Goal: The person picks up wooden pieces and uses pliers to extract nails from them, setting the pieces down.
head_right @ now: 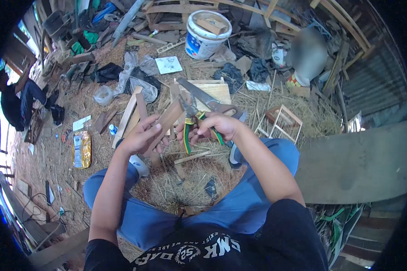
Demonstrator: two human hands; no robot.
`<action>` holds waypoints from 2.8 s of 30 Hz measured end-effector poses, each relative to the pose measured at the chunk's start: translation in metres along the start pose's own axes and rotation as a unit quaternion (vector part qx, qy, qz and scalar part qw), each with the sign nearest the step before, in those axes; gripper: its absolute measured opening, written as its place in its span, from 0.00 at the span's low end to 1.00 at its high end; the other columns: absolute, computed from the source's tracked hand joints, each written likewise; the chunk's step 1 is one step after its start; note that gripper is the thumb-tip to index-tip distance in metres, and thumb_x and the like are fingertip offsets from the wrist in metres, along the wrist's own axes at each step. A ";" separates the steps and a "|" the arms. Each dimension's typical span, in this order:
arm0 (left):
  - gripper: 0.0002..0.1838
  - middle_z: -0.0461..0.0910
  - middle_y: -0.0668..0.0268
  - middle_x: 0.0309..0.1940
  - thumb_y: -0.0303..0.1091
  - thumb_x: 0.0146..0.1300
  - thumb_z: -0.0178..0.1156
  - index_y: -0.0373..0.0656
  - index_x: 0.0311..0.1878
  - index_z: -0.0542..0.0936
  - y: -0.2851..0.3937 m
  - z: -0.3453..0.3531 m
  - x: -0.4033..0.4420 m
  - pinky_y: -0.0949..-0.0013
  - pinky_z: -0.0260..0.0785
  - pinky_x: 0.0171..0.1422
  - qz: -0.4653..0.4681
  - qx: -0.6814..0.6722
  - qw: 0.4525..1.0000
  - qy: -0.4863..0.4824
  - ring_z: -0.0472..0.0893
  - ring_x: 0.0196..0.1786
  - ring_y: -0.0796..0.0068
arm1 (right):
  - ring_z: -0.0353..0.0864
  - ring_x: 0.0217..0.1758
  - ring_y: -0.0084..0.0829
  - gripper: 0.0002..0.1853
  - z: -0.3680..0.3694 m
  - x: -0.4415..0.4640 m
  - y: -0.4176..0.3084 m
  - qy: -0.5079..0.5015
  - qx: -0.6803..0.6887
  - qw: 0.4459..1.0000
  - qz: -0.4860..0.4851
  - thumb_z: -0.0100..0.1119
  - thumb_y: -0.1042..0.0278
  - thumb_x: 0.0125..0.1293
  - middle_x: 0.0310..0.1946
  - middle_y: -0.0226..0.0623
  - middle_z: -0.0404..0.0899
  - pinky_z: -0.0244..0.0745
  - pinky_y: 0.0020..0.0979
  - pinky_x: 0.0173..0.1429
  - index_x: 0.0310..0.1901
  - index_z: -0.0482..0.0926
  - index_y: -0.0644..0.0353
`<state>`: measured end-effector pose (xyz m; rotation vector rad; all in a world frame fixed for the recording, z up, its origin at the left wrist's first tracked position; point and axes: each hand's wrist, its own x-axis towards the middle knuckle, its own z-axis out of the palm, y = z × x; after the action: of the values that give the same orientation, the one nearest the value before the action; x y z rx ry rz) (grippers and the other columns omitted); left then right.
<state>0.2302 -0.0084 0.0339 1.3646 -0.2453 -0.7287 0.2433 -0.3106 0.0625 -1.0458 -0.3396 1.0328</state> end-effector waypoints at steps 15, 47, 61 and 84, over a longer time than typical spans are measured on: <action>0.25 0.82 0.61 0.44 0.42 0.79 0.56 0.38 0.72 0.68 -0.006 0.019 0.002 0.69 0.81 0.33 0.061 0.003 0.998 -0.008 0.87 0.42 0.70 | 0.84 0.60 0.41 0.32 0.011 -0.001 0.006 -0.004 0.028 0.999 -0.042 0.58 0.67 0.53 0.57 0.51 0.82 0.79 0.38 0.62 0.62 0.76 0.72; 0.29 0.87 0.53 0.44 0.36 0.71 0.65 0.30 0.70 0.72 0.049 -0.023 -0.059 0.68 0.88 0.36 -0.204 0.139 0.943 -0.223 0.91 0.44 0.63 | 0.88 0.47 0.39 0.27 0.042 -0.022 0.033 -0.293 -0.009 0.929 0.228 0.61 0.59 0.65 0.48 0.53 0.86 0.81 0.33 0.49 0.57 0.79 0.76; 0.29 0.88 0.52 0.41 0.40 0.75 0.60 0.31 0.72 0.70 0.049 -0.028 -0.062 0.68 0.87 0.34 -0.208 0.112 0.941 -0.241 0.91 0.43 0.63 | 0.74 0.30 0.27 0.17 0.070 -0.032 0.042 -0.183 0.101 0.950 0.231 0.70 0.63 0.65 0.28 0.33 0.73 0.74 0.34 0.35 0.39 0.68 0.58; 0.20 0.82 0.68 0.23 0.53 0.81 0.48 0.45 0.45 0.73 -0.010 -0.009 -0.039 0.65 0.73 0.32 -0.041 0.347 0.928 -0.131 0.82 0.24 0.71 | 0.81 0.31 0.32 0.20 0.069 -0.037 0.059 0.218 -0.429 0.860 0.171 0.69 0.54 0.69 0.29 0.40 0.80 0.78 0.38 0.40 0.45 0.78 0.65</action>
<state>0.2022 0.0220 0.0327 1.9538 -0.7130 -0.9426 0.1465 -0.2968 0.0554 -2.1716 -0.2400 0.9160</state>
